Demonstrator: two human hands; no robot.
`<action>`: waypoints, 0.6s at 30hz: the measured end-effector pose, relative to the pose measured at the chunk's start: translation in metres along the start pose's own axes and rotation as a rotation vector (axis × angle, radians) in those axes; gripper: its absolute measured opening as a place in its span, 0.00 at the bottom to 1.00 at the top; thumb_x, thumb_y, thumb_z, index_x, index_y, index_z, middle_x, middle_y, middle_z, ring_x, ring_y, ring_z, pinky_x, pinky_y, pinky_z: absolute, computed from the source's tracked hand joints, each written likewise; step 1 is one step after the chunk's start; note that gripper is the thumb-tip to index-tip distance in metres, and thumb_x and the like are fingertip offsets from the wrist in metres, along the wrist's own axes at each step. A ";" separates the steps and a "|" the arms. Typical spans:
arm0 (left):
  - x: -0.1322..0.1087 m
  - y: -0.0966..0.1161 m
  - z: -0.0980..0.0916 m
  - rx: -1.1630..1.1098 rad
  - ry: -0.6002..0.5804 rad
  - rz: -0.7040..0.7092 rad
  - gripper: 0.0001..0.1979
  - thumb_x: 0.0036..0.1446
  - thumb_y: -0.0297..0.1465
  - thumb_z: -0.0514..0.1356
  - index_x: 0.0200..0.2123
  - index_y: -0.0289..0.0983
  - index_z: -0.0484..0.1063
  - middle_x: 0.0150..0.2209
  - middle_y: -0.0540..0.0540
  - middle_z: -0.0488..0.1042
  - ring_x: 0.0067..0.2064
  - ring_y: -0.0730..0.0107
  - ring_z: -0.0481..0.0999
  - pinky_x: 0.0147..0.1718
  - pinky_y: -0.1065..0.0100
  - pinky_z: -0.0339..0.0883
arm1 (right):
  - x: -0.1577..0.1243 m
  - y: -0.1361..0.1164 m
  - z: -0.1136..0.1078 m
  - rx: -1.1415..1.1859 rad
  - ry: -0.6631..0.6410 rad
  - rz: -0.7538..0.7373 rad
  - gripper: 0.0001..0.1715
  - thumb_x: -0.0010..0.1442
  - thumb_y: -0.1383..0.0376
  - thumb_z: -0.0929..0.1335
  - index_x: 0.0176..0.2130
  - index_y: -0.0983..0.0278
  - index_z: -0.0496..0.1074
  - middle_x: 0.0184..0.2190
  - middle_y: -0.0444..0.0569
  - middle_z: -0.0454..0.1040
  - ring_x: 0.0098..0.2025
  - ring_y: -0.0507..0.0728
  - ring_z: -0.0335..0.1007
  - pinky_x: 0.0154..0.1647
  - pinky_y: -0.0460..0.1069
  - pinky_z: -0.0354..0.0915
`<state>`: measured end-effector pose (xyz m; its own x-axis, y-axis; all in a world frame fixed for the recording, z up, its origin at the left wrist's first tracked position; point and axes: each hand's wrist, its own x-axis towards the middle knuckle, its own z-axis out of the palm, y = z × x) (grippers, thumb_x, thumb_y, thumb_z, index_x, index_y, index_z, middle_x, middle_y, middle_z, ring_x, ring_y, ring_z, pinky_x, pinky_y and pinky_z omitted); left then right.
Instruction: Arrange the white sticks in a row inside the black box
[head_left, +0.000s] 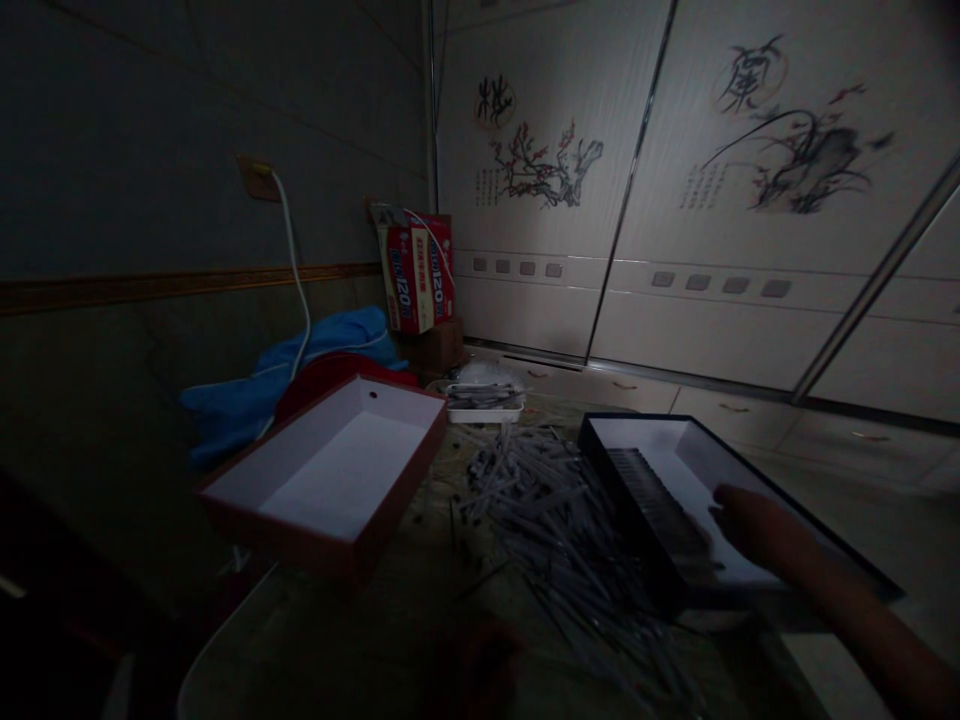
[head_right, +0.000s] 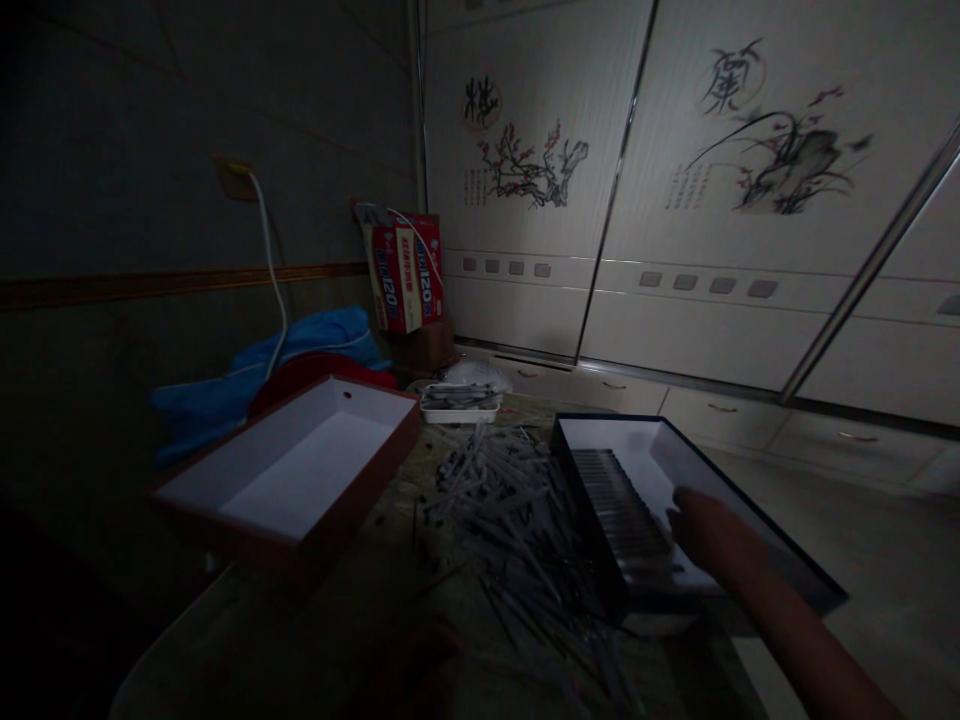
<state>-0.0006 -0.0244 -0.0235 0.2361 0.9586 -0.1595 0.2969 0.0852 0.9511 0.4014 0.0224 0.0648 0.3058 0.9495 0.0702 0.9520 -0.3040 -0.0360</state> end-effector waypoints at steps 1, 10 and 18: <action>0.001 0.006 -0.010 0.073 0.003 -0.012 0.14 0.47 0.36 0.58 0.38 0.39 0.73 0.41 0.45 0.76 0.44 0.63 0.73 0.45 0.67 0.64 | -0.005 -0.007 -0.009 0.021 0.063 0.010 0.13 0.60 0.65 0.60 0.40 0.69 0.70 0.36 0.61 0.76 0.36 0.62 0.75 0.32 0.50 0.63; 0.024 0.002 -0.057 0.426 0.254 0.121 0.18 0.54 0.37 0.51 0.41 0.33 0.74 0.46 0.35 0.74 0.49 0.54 0.71 0.52 0.54 0.60 | -0.112 -0.160 0.007 0.593 0.084 -0.326 0.12 0.61 0.60 0.59 0.33 0.56 0.69 0.31 0.49 0.75 0.33 0.58 0.72 0.32 0.49 0.67; 0.022 -0.006 -0.054 0.481 0.245 0.145 0.18 0.55 0.36 0.51 0.41 0.33 0.75 0.46 0.35 0.75 0.50 0.54 0.71 0.53 0.53 0.60 | -0.127 -0.212 0.078 0.189 0.131 -0.358 0.24 0.50 0.77 0.60 0.43 0.58 0.71 0.41 0.55 0.74 0.39 0.62 0.72 0.37 0.52 0.67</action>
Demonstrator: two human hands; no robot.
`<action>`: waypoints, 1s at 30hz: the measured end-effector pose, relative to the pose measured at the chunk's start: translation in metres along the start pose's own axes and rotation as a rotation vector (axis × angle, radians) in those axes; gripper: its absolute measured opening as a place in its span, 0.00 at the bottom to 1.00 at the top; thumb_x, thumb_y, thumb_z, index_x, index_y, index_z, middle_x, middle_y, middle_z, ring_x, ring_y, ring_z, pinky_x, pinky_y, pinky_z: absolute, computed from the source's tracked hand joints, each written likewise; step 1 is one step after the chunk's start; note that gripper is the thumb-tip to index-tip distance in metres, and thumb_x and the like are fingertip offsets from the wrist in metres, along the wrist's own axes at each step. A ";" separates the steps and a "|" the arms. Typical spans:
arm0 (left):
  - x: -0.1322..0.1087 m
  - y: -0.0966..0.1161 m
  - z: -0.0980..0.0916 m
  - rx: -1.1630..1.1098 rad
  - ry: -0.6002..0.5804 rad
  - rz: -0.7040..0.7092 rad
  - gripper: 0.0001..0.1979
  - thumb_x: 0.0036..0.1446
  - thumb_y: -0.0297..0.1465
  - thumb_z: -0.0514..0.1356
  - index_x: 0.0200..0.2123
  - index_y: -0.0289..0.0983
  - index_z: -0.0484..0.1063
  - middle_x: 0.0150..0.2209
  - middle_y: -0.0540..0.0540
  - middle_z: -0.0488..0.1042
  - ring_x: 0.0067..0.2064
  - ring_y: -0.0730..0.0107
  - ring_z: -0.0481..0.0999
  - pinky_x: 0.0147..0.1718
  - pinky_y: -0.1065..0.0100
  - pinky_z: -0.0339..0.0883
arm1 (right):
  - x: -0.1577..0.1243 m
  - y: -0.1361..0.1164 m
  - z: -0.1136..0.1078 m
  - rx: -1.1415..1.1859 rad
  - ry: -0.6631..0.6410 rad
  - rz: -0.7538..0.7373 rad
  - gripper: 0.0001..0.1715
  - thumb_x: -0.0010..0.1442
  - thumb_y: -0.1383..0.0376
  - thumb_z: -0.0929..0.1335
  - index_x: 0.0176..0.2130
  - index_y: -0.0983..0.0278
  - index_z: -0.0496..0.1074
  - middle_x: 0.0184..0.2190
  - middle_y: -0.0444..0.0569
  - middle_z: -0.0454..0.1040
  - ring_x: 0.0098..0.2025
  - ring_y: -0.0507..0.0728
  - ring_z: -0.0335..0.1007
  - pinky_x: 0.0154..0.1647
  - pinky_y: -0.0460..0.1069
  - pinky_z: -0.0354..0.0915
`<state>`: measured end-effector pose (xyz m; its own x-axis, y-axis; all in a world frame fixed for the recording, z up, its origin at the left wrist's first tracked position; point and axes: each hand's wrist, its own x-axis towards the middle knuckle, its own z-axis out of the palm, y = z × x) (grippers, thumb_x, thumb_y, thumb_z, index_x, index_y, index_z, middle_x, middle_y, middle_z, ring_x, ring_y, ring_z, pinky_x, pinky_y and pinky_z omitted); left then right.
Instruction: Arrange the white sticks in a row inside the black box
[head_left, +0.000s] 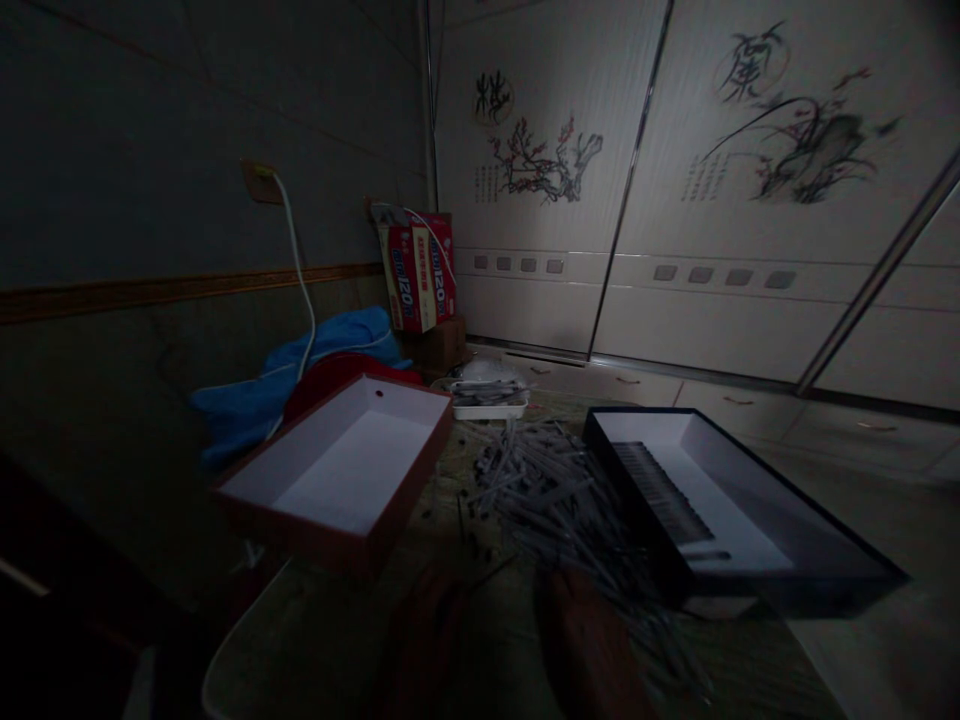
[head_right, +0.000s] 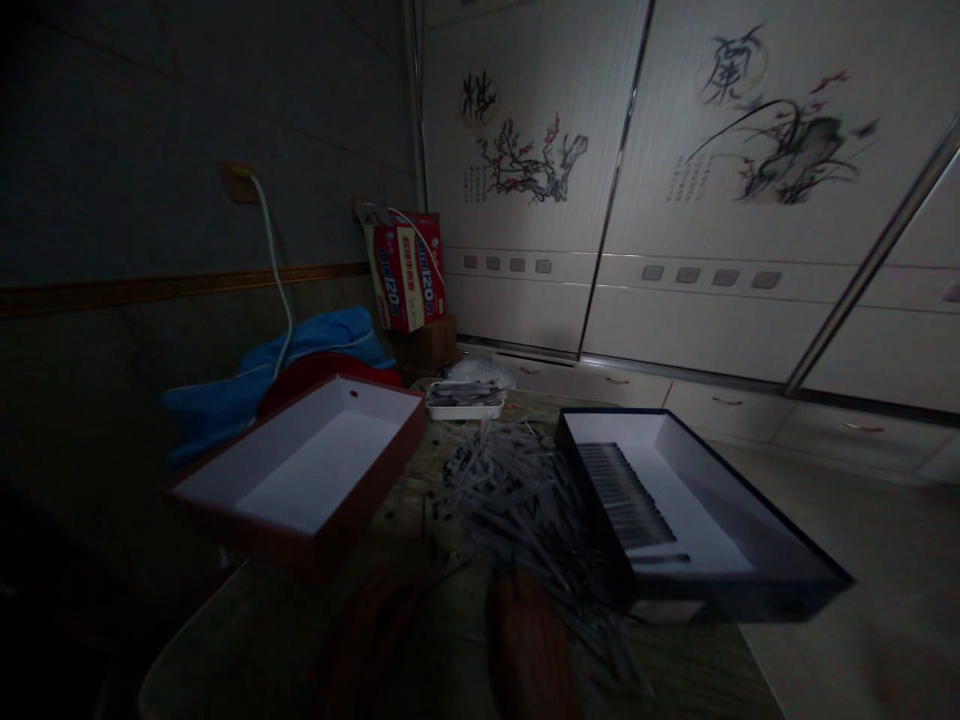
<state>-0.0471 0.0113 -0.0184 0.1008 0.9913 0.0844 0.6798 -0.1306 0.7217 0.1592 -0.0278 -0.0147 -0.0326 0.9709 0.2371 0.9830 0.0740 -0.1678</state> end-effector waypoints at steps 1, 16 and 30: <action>-0.001 0.002 -0.001 0.000 0.002 0.001 0.17 0.55 0.36 0.51 0.40 0.33 0.75 0.46 0.36 0.75 0.51 0.54 0.71 0.53 0.53 0.60 | -0.001 0.001 0.003 -0.029 0.032 0.007 0.25 0.50 0.77 0.60 0.45 0.60 0.70 0.42 0.55 0.73 0.40 0.62 0.72 0.39 0.53 0.67; -0.018 0.036 0.026 0.378 -0.197 0.389 0.16 0.52 0.25 0.52 0.40 0.39 0.77 0.42 0.41 0.78 0.46 0.59 0.76 0.46 0.61 0.71 | -0.009 -0.011 0.007 0.126 0.005 -0.152 0.16 0.50 0.74 0.68 0.39 0.59 0.73 0.38 0.50 0.73 0.40 0.62 0.67 0.38 0.53 0.61; -0.009 0.012 -0.042 -0.599 0.047 -0.374 0.16 0.44 0.39 0.62 0.35 0.36 0.77 0.38 0.43 0.80 0.43 0.56 0.76 0.45 0.59 0.68 | 0.032 -0.030 -0.002 0.487 -0.037 -0.187 0.17 0.59 0.74 0.58 0.37 0.61 0.72 0.34 0.47 0.74 0.36 0.54 0.69 0.36 0.45 0.62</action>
<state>-0.0710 0.0016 0.0184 -0.1020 0.9695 -0.2228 0.1448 0.2361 0.9609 0.1295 0.0006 -0.0005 -0.2146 0.9376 0.2734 0.7619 0.3359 -0.5538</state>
